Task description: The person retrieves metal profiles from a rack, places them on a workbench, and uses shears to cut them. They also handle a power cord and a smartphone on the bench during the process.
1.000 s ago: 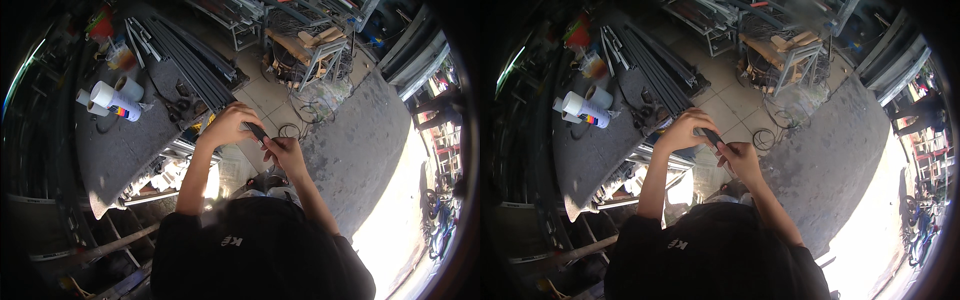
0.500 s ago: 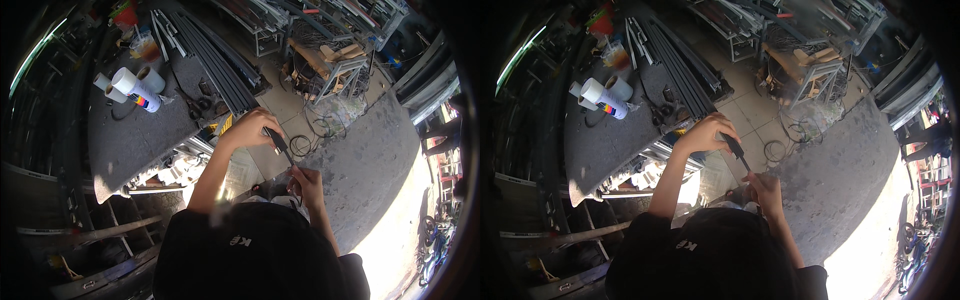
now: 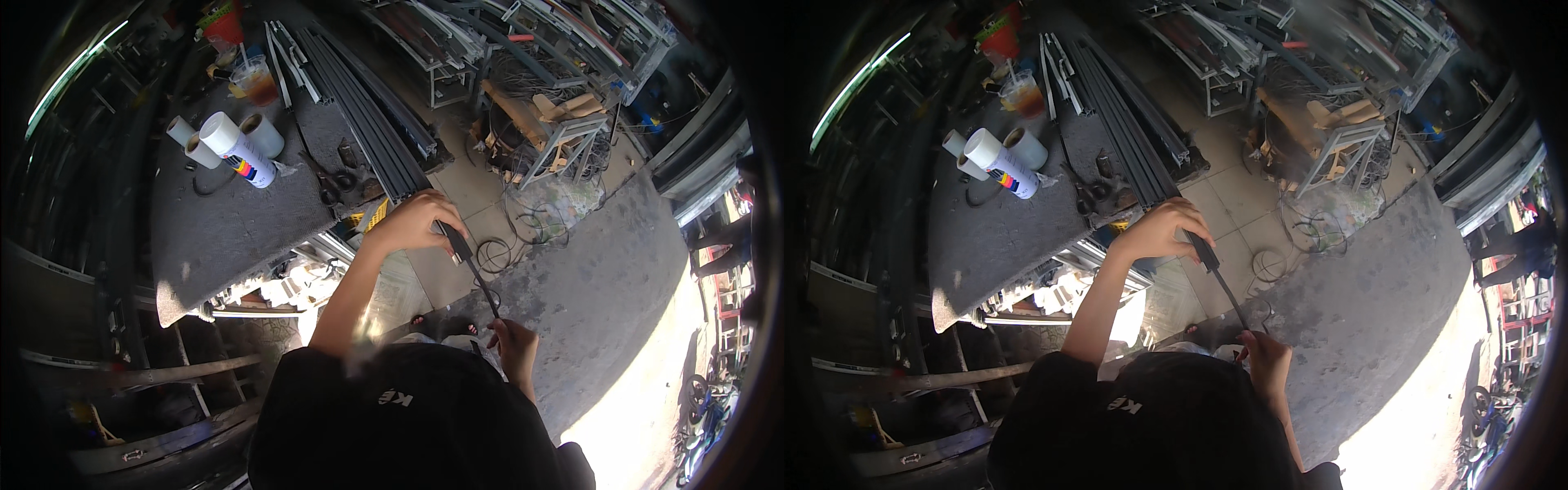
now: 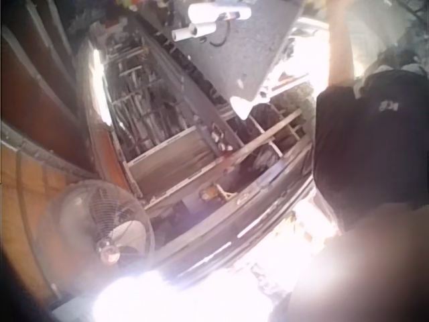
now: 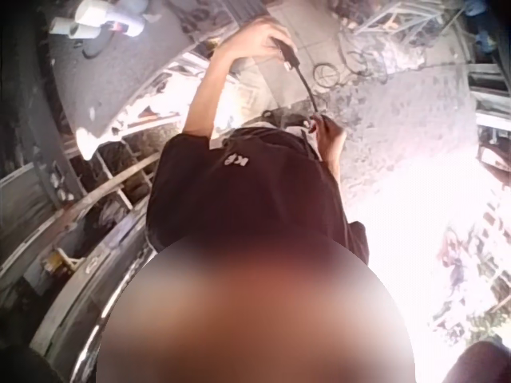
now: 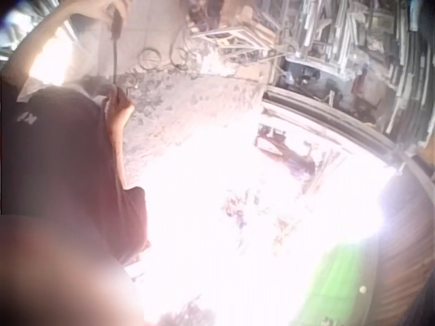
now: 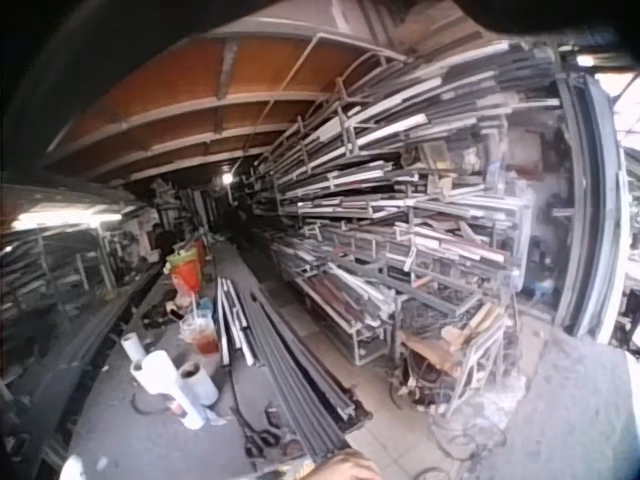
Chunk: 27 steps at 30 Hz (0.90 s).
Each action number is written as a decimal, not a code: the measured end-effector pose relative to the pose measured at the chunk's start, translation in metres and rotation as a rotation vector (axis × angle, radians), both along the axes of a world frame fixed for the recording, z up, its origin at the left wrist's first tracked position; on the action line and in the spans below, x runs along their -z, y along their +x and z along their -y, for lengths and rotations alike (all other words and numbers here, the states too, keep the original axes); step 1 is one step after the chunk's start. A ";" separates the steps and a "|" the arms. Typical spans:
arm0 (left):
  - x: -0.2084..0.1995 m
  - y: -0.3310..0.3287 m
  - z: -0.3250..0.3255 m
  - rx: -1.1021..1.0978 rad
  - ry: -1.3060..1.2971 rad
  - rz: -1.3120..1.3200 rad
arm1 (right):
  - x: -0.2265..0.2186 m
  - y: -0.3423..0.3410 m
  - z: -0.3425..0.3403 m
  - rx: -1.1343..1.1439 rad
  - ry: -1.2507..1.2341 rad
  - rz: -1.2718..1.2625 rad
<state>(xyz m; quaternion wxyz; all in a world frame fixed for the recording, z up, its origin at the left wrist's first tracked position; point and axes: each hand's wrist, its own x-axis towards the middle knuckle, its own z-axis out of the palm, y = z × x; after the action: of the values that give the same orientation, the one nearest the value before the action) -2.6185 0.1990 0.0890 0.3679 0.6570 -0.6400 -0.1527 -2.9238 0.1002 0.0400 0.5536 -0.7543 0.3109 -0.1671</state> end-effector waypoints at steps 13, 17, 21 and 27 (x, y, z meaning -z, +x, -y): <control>0.001 -0.004 -0.002 -0.023 0.021 -0.004 | 0.024 0.067 0.008 0.008 0.301 0.285; 0.002 -0.004 -0.003 -0.030 -0.031 -0.006 | 0.030 0.023 0.008 0.072 -0.436 0.220; 0.001 -0.007 -0.001 -0.036 -0.023 0.027 | -0.002 0.024 0.013 -0.065 0.242 -0.117; -0.003 -0.005 0.001 -0.032 0.089 0.030 | -0.022 0.111 0.021 -0.150 0.640 0.092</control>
<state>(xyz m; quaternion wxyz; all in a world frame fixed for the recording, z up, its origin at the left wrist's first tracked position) -2.6239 0.1978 0.0921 0.3308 0.6851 -0.6275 -0.1654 -2.8132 0.0797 0.0619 0.7869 -0.5543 0.2658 -0.0537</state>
